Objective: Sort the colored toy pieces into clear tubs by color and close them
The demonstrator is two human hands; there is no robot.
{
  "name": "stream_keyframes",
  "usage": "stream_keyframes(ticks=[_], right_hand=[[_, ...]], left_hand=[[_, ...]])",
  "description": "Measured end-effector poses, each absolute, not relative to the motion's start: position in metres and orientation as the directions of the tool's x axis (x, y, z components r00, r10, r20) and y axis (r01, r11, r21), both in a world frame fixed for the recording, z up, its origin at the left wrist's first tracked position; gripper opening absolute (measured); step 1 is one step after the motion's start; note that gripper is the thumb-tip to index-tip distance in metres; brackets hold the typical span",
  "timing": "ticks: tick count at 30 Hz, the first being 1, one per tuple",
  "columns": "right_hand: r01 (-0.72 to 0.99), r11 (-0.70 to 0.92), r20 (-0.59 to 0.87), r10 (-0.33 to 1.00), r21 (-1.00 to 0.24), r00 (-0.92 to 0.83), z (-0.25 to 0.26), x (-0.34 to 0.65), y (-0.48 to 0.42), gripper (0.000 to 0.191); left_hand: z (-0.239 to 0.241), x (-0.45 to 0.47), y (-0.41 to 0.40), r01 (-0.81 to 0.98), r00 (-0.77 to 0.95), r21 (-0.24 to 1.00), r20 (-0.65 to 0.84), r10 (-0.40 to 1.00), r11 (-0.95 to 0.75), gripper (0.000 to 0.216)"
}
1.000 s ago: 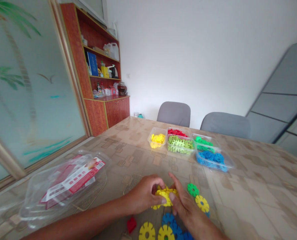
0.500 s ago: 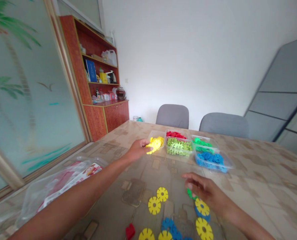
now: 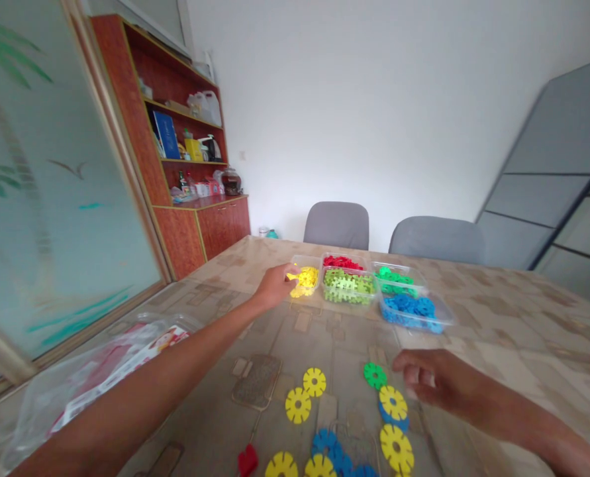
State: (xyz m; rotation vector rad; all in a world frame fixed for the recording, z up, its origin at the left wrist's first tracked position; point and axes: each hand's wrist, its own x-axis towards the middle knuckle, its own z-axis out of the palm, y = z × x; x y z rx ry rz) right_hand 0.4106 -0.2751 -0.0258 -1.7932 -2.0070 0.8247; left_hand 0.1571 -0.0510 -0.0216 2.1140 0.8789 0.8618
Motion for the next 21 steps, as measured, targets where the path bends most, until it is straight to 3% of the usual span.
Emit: stream_keyframes(ticks=[3,7,12,16,21], right_hand=[[0.845,-0.037,-0.261,0.957,-0.534,-0.123,-0.029,0.406,-0.281,0.023],[0.889,0.002,-0.225,0.967,-0.458,-0.118,-0.046,0.389,-0.28,0.037],[0.857,0.076,-0.101,0.984,-0.51,-0.147,-0.067,0.382,-0.272,0.026],[0.851,0.083,-0.063,0.989,-0.519,-0.134,-0.083,0.387,-0.261,0.018],[0.867,0.085,-0.003,0.995,-0.491,-0.1,-0.091,0.39,-0.25,0.013]], left_hand=[[-0.031,0.138,-0.08,0.312,0.707,0.77,0.204,0.678,-0.557,0.014],[-0.042,0.107,-0.122,0.219,0.918,0.718,0.077,0.389,-0.661,0.029],[-0.057,0.098,-0.146,0.261,0.937,0.668,-0.001,0.351,-0.696,0.049],[-0.06,0.108,-0.149,0.21,0.956,0.615,0.034,0.291,-0.76,0.068],[-0.059,0.118,-0.146,0.191,0.976,0.566,-0.02,0.218,-0.802,0.072]])
